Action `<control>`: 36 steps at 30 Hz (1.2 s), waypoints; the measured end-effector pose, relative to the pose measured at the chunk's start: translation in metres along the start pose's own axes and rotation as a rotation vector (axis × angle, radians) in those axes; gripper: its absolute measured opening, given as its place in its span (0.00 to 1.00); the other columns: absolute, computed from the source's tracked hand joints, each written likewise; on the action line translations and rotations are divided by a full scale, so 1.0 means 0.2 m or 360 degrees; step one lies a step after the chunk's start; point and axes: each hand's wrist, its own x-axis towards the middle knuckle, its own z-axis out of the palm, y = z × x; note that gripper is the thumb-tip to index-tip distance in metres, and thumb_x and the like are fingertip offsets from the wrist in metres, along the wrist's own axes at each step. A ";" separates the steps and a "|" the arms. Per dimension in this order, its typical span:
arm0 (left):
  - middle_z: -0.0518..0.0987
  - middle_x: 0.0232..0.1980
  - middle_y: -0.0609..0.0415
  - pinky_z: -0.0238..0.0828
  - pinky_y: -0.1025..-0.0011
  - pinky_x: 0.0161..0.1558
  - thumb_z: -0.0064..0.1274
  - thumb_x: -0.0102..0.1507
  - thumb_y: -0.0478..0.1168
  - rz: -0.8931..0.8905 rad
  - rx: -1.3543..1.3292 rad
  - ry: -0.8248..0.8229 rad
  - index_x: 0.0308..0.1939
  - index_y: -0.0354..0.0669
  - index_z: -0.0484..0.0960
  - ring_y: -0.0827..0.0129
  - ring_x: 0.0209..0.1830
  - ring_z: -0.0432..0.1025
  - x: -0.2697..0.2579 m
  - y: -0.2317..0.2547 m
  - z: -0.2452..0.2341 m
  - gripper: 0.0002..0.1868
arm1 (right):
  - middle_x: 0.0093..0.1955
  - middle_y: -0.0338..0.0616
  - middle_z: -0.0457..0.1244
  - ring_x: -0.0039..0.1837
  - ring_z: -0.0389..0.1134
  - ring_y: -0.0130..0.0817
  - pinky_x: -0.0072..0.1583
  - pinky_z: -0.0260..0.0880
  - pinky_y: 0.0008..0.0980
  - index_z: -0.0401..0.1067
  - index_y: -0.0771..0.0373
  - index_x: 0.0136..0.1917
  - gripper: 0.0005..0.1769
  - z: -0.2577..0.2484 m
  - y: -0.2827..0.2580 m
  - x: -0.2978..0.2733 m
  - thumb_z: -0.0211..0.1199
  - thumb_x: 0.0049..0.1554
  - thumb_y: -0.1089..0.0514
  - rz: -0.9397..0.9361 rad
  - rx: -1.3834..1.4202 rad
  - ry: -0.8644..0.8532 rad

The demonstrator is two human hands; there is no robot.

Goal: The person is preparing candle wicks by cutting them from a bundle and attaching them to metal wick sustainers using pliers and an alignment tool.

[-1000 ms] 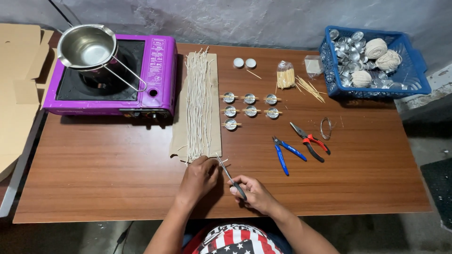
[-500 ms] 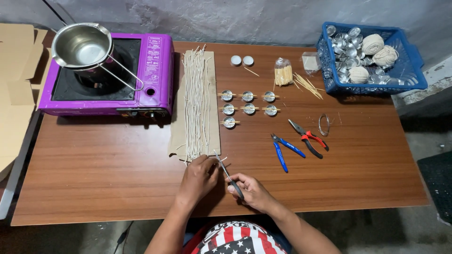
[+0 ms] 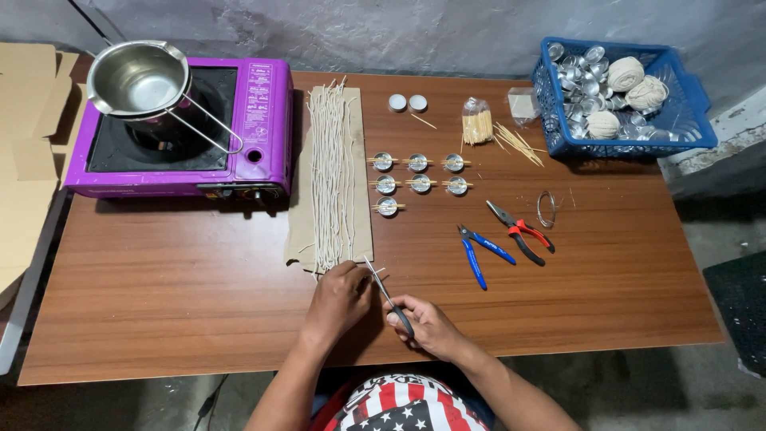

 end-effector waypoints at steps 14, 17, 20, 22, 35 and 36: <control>0.80 0.31 0.49 0.73 0.62 0.31 0.57 0.56 0.28 -0.0061 -0.0011 -0.0072 0.35 0.36 0.85 0.58 0.27 0.74 0.00 0.00 0.01 0.05 | 0.34 0.36 0.57 0.35 0.59 0.24 0.32 0.56 0.21 0.67 0.60 0.58 0.15 0.00 0.03 0.03 0.61 0.61 0.51 -0.0117 0.0174 -0.0064; 0.80 0.32 0.49 0.75 0.62 0.32 0.57 0.56 0.28 -0.0084 0.0000 -0.0086 0.35 0.36 0.85 0.57 0.28 0.75 0.00 -0.01 0.02 0.05 | 0.35 0.35 0.56 0.34 0.58 0.23 0.31 0.56 0.20 0.66 0.60 0.58 0.15 0.00 0.03 0.04 0.60 0.62 0.51 -0.0113 0.0173 -0.0083; 0.81 0.33 0.49 0.75 0.62 0.32 0.58 0.56 0.28 -0.0088 -0.0008 -0.0081 0.35 0.36 0.86 0.58 0.28 0.75 -0.01 -0.01 0.01 0.05 | 0.34 0.34 0.56 0.34 0.57 0.22 0.30 0.55 0.20 0.66 0.60 0.57 0.14 0.00 0.04 0.04 0.60 0.62 0.52 -0.0090 0.0198 -0.0083; 0.80 0.32 0.49 0.74 0.63 0.30 0.58 0.56 0.29 -0.0088 -0.0020 -0.0083 0.36 0.36 0.86 0.58 0.27 0.75 -0.01 -0.02 0.01 0.06 | 0.35 0.34 0.56 0.34 0.57 0.22 0.30 0.54 0.20 0.66 0.60 0.57 0.14 0.00 0.04 0.05 0.61 0.62 0.52 -0.0083 0.0218 -0.0080; 0.78 0.30 0.49 0.73 0.60 0.29 0.57 0.58 0.30 -0.0092 0.0022 -0.0108 0.33 0.37 0.84 0.57 0.25 0.73 0.01 -0.01 0.01 0.02 | 0.33 0.33 0.56 0.33 0.57 0.22 0.31 0.55 0.21 0.67 0.59 0.57 0.14 -0.01 0.04 0.04 0.61 0.62 0.50 -0.0048 0.0124 -0.0063; 0.76 0.29 0.49 0.71 0.59 0.29 0.58 0.59 0.32 -0.0104 0.0031 -0.0108 0.32 0.38 0.83 0.56 0.24 0.72 0.01 -0.01 0.01 0.01 | 0.31 0.34 0.55 0.32 0.56 0.23 0.31 0.55 0.21 0.68 0.58 0.57 0.14 -0.01 0.03 0.03 0.61 0.63 0.51 -0.0022 0.0072 -0.0038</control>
